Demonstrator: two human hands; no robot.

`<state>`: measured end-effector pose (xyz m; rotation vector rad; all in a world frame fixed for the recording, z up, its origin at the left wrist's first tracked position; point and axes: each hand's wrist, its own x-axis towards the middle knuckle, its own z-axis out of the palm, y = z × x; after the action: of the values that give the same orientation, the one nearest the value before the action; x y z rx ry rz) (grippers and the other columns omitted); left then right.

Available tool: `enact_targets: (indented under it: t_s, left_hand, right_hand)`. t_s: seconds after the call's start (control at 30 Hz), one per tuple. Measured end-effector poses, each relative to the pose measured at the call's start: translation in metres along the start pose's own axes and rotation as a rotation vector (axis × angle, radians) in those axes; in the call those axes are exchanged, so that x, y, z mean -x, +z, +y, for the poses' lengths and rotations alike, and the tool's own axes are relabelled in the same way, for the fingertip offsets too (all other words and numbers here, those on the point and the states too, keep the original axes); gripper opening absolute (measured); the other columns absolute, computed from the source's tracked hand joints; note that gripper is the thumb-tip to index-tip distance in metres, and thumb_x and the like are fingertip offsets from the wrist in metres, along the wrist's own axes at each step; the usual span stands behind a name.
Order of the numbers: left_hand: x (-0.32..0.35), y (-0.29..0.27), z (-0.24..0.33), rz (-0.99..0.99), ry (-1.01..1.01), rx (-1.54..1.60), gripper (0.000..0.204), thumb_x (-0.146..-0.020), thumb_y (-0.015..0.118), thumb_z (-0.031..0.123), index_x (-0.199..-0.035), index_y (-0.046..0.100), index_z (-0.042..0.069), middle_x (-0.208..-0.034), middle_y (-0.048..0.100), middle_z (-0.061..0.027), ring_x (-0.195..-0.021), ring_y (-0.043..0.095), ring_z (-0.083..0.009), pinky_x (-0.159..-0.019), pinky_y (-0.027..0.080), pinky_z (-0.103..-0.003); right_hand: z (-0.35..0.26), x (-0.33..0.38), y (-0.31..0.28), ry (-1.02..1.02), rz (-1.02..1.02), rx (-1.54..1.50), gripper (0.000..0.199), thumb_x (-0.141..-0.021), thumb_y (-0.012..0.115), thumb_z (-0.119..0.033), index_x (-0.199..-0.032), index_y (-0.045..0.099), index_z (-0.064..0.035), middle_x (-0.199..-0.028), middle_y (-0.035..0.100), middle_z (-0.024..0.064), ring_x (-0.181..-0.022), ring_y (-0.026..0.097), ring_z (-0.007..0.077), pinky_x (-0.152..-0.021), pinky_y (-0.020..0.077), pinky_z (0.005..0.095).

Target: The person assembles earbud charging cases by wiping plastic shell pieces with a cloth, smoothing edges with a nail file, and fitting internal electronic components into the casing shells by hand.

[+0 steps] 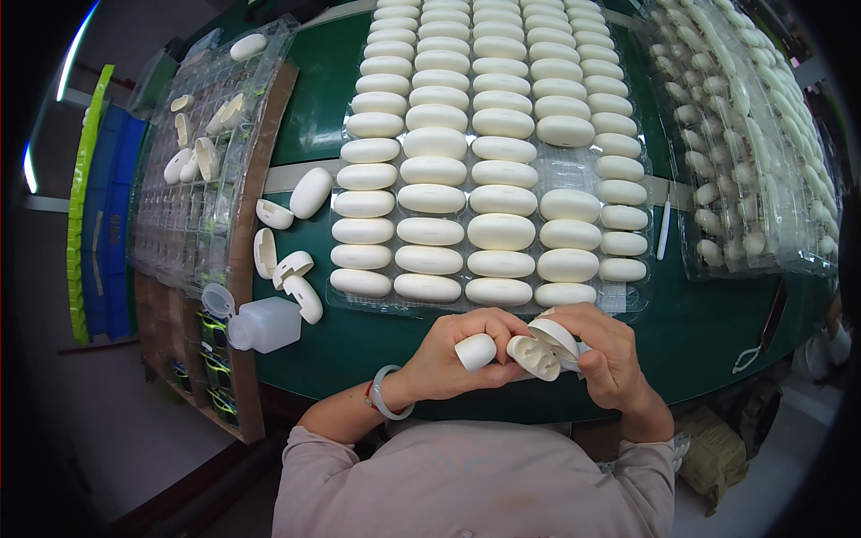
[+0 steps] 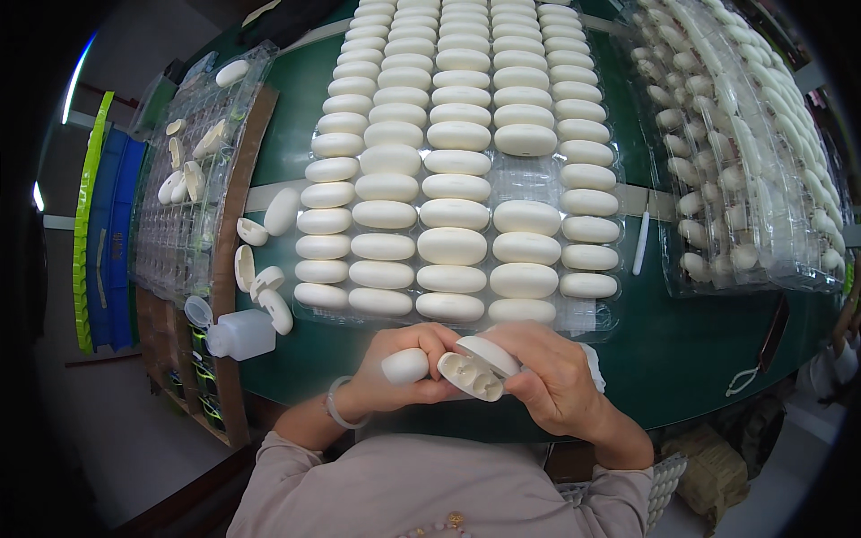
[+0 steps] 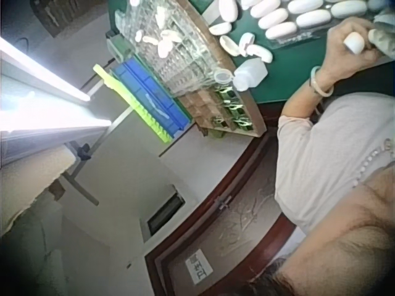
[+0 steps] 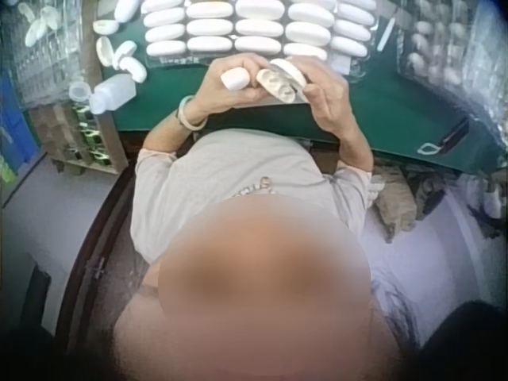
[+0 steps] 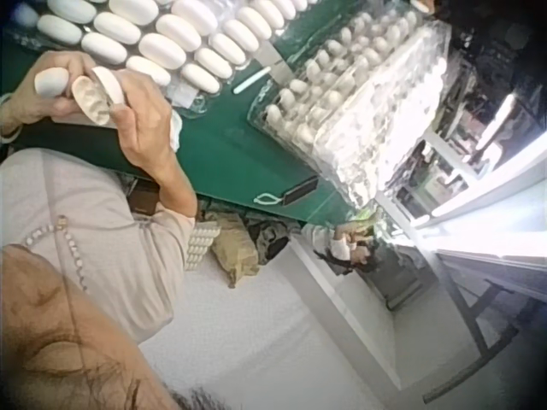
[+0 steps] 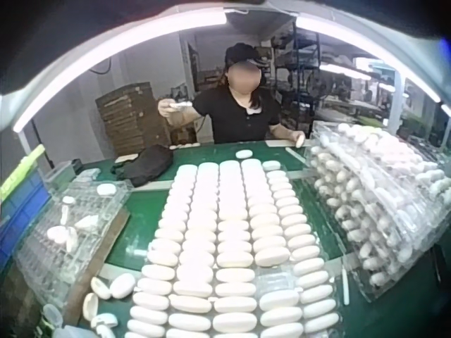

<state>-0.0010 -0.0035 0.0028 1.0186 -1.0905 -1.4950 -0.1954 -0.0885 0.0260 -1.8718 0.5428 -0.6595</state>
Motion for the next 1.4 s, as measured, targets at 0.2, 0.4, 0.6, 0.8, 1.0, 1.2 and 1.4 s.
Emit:
enact_targets:
  t_s: [0.2, 0.4, 0.6, 0.8, 1.0, 1.2, 1.4]
  left_hand:
    - [0.002, 0.001, -0.010, 0.033, -0.118, 0.357, 0.017, -0.075, 0.065, 0.002, -0.081, 0.050, 0.006, -0.103, 0.056, -0.0083, -0.092, 0.052, -0.0130, -0.080, 0.042, -0.028]
    - [0.002, -0.003, -0.001, 0.116, -0.240, 0.426, 0.021, -0.075, 0.064, 0.001, -0.088, 0.049, 0.004, -0.094, 0.057, -0.0069, -0.082, 0.055, -0.0120, -0.074, 0.046, -0.026]
    - [-0.002, -0.001, -0.004, 0.125, -0.205, 0.372, 0.033, -0.076, 0.063, 0.002, -0.106, 0.049, 0.002, -0.091, 0.055, -0.0052, -0.078, 0.056, -0.0107, -0.072, 0.046, -0.025]
    - [-0.002, -0.001, -0.005, 0.085, -0.237, 0.444, 0.036, -0.078, 0.060, 0.001, -0.112, 0.049, 0.001, -0.099, 0.055, -0.0066, -0.086, 0.057, -0.0128, -0.072, 0.052, -0.027]
    - [0.000, -0.003, -0.007, 0.076, -0.108, 0.485, 0.037, -0.078, 0.061, 0.001, -0.113, 0.049, 0.001, -0.099, 0.055, -0.0069, -0.088, 0.056, -0.0131, -0.074, 0.051, -0.027]
    - [0.000, -0.006, -0.006, 0.025, -0.124, 0.481, 0.039, -0.079, 0.061, 0.005, -0.115, 0.048, 0.001, -0.100, 0.055, -0.0065, -0.087, 0.055, -0.0122, -0.073, 0.050, -0.027]
    - [-0.002, -0.004, -0.002, 0.070, -0.153, 0.365, 0.038, -0.081, 0.061, 0.006, -0.117, 0.048, 0.001, -0.099, 0.057, -0.0054, -0.087, 0.057, -0.0107, -0.074, 0.051, -0.024]
  right_hand:
    - [-0.008, 0.004, 0.003, 0.182, 0.014, 0.057, 0.024, -0.081, 0.064, -0.019, -0.096, 0.061, -0.0003, -0.072, 0.057, 0.0116, -0.057, 0.056, 0.0206, -0.050, 0.0431, 0.0282]
    - [-0.010, 0.038, -0.004, -0.018, 0.107, 0.422, 0.032, -0.070, 0.074, -0.019, -0.093, 0.060, -0.0015, -0.076, 0.058, 0.0082, -0.060, 0.055, 0.0214, -0.053, 0.0440, 0.0301]
    - [0.012, 0.072, 0.002, 0.007, 0.132, 0.900, 0.038, -0.065, 0.075, -0.015, -0.097, 0.059, -0.0012, -0.093, 0.055, 0.0093, -0.084, 0.053, 0.0241, -0.071, 0.0426, 0.0357]
    - [0.015, 0.063, 0.037, -0.230, -0.213, 0.830, 0.034, -0.073, 0.063, -0.017, -0.103, 0.058, -0.0010, -0.095, 0.056, 0.0093, -0.093, 0.050, 0.0219, -0.084, 0.0386, 0.0354]
    - [0.004, 0.051, 0.023, -0.265, -0.398, 0.692, 0.034, -0.074, 0.055, -0.007, -0.108, 0.056, -0.0009, -0.103, 0.053, 0.0088, -0.097, 0.050, 0.0223, -0.088, 0.0376, 0.0366]
    - [0.002, 0.056, -0.013, -0.073, 0.005, -0.401, 0.022, -0.083, 0.059, -0.012, -0.103, 0.052, -0.0068, -0.100, 0.055, 0.0134, -0.091, 0.059, 0.0272, -0.095, 0.0366, 0.0453]
    - [-0.006, 0.041, -0.013, 0.003, 0.479, -0.749, 0.038, -0.093, 0.043, -0.022, -0.120, 0.037, 0.0042, -0.090, 0.052, 0.0135, -0.067, 0.054, 0.0155, -0.068, 0.0494, 0.0328]
